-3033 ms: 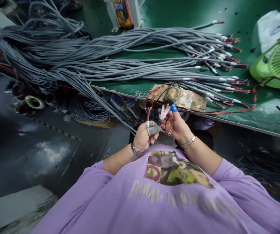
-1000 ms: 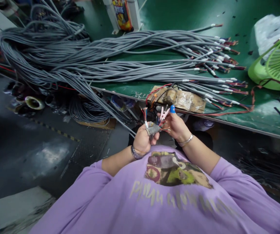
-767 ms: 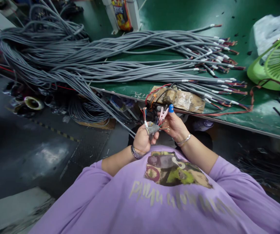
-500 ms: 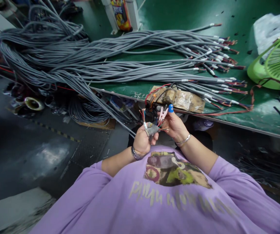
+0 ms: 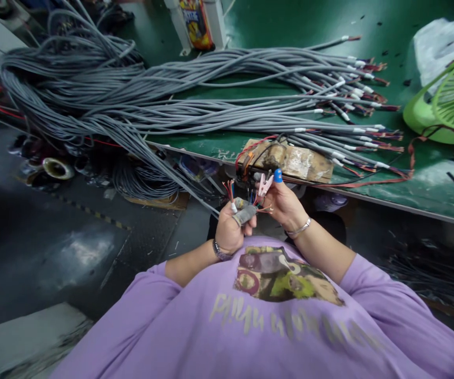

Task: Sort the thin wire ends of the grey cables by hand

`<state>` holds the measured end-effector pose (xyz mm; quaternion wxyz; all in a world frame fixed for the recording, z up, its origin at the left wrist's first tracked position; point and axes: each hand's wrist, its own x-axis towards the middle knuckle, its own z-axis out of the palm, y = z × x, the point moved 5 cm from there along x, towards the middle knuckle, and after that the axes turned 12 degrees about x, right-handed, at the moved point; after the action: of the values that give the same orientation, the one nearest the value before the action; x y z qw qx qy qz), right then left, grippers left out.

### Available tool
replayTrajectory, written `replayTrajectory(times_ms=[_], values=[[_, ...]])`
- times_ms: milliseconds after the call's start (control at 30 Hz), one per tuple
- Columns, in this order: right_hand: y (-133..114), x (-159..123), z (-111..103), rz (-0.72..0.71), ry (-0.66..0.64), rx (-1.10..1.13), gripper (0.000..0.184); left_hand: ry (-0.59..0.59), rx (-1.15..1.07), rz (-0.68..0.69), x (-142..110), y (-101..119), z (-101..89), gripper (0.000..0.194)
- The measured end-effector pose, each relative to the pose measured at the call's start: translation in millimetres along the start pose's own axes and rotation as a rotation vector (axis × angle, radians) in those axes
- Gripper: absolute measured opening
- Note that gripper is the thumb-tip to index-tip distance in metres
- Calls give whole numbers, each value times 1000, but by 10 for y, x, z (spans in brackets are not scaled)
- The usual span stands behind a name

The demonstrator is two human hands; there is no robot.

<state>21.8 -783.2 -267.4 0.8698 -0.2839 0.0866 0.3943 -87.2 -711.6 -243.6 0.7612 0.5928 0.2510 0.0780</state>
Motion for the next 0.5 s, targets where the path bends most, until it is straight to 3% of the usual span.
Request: replayTrajectory(times_ms=[167, 300, 400, 500], values=[[-10, -19, -7, 12, -59, -57, 52, 33, 20, 26, 76, 0, 3, 30], [38, -142, 66, 96, -213, -186, 59, 68, 26, 29, 106, -17, -29, 32], [84, -224, 90, 92, -278, -298, 47, 69, 32, 28, 109, -35, -40, 31], [85, -240, 46, -1, -200, -332, 31, 78, 45, 20, 107, -57, -53, 31]])
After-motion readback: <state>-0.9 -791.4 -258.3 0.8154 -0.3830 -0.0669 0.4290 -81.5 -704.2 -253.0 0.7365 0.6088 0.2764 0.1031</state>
